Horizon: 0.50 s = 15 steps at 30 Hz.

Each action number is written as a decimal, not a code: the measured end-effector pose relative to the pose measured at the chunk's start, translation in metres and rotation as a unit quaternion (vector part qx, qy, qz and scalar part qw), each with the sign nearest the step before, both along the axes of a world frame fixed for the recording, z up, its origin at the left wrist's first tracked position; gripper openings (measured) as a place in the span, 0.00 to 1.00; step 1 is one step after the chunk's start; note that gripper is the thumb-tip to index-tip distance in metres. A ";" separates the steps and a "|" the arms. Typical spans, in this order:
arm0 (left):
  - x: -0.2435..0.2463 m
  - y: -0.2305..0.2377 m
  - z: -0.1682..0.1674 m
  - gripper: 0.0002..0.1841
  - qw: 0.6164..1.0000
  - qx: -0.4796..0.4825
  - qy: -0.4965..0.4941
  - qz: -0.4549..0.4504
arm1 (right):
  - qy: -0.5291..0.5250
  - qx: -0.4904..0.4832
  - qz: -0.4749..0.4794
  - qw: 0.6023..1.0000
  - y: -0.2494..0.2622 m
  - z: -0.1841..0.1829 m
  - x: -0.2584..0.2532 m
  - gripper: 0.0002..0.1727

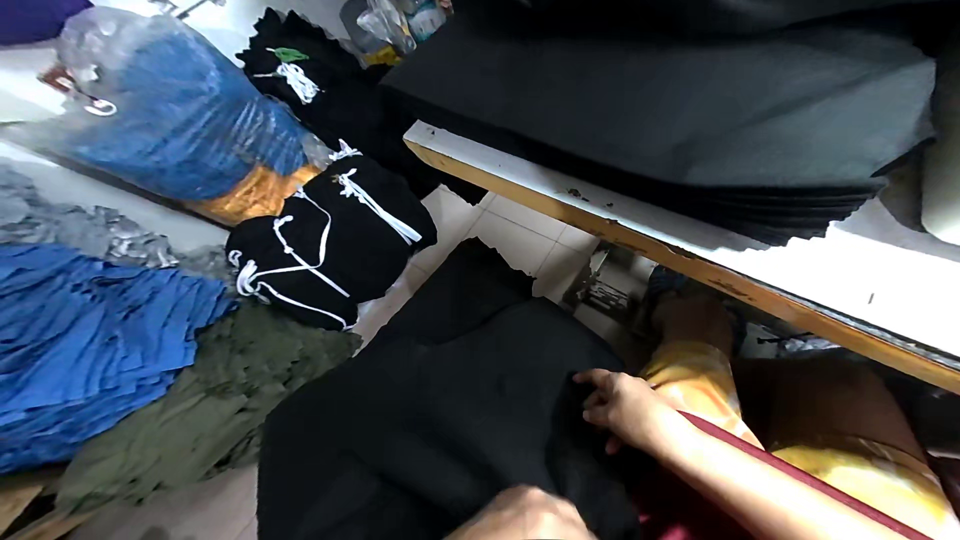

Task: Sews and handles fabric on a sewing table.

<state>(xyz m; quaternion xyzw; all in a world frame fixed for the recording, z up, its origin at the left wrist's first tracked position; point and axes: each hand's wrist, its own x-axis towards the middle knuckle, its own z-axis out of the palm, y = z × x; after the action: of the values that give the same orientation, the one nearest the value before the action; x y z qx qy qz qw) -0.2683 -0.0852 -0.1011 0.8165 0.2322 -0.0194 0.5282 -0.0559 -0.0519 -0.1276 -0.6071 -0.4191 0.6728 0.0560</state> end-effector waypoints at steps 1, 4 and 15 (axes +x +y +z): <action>-0.003 0.004 -0.003 0.10 0.996 0.052 0.007 0.069 | -0.009 0.013 0.012 1.000 -0.001 0.000 -0.001 0.29; -0.002 0.031 -0.030 0.14 0.925 0.254 0.080 0.270 | -0.017 0.030 0.016 0.999 -0.006 -0.001 0.000 0.29; 0.019 0.072 -0.063 0.03 0.865 0.453 0.166 0.139 | -0.037 0.090 0.050 0.994 -0.016 -0.003 0.001 0.24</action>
<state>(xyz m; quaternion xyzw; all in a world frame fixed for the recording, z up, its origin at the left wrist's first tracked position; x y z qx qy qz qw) -0.2493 -0.0130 -0.1638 0.9100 0.4104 0.0264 0.0515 -0.0553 -0.0683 -0.1305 -0.6020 -0.5100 0.6114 0.0613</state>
